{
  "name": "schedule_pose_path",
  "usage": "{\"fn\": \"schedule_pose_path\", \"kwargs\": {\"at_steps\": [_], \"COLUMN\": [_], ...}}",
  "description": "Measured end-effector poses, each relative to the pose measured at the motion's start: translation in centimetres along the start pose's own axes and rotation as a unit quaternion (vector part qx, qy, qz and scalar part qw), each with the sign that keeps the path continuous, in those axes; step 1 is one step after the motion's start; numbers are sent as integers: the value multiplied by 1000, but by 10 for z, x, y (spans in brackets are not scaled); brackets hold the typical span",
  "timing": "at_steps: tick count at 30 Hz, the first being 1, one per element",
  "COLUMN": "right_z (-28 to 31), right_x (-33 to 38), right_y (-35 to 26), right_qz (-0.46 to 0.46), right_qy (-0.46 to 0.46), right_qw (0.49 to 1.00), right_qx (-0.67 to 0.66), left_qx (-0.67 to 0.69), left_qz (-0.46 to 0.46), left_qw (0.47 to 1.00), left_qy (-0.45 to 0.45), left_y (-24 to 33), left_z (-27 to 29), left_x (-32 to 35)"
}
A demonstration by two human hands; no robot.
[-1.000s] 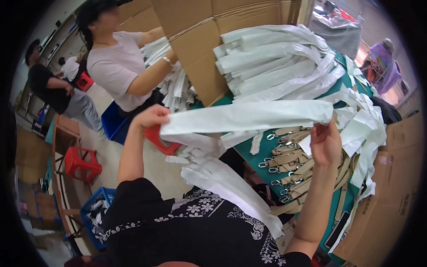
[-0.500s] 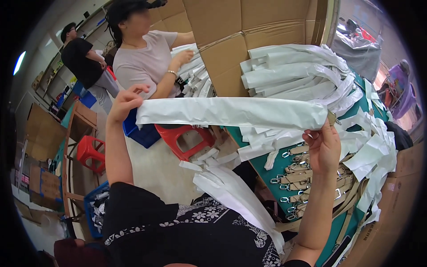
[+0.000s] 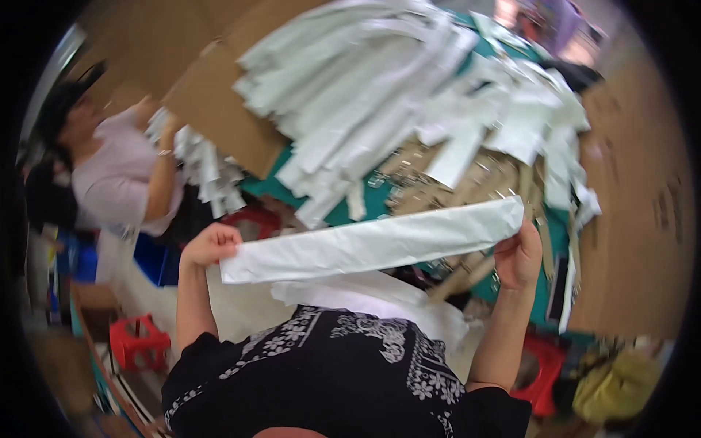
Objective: Assembling beige straps with metal buckles by wrapping them with white protective paper strips.
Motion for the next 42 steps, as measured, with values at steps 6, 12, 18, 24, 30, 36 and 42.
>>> {"fn": "schedule_pose_path", "kwargs": {"at_steps": [6, 12, 18, 24, 30, 36, 42], "right_z": [117, 272, 177, 30, -7, -5, -23], "right_x": [181, 398, 256, 27, -95, -106, -99], "right_y": [-67, 34, -18, -61, -22, -8, 17], "right_qz": [39, -323, -272, 10, 101, 39, 245], "right_qy": [305, 560, 283, 77, -8, -25, -124], "right_qw": [936, 677, 709, 774, 641, 679, 503], "right_qx": [173, 353, 585, 629, 761, 733, 819], "left_qx": [-221, -476, -627, -419, -594, -682, -709], "left_qz": [121, -92, -184, -319, -428, -516, -246], "left_qw": [961, 874, 753, 842, 666, 515, 660], "left_qy": [-115, -30, -74, 121, 141, 60, -32], "left_y": [-93, -95, -44, 118, 193, 199, 158], "left_z": [-88, -147, -174, -174, -186, -208, -158], "left_x": [-121, -147, -130, -184, -277, -295, -231]}}
Point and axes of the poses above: each hand's wrist, its own x-axis away from the middle knuckle, its own z-axis out of the back of the hand, y = z × x, the point moved 9 cm from there along -x, towards the middle knuckle, and after that the axes turned 6 degrees about z, right-handed, at the moved point
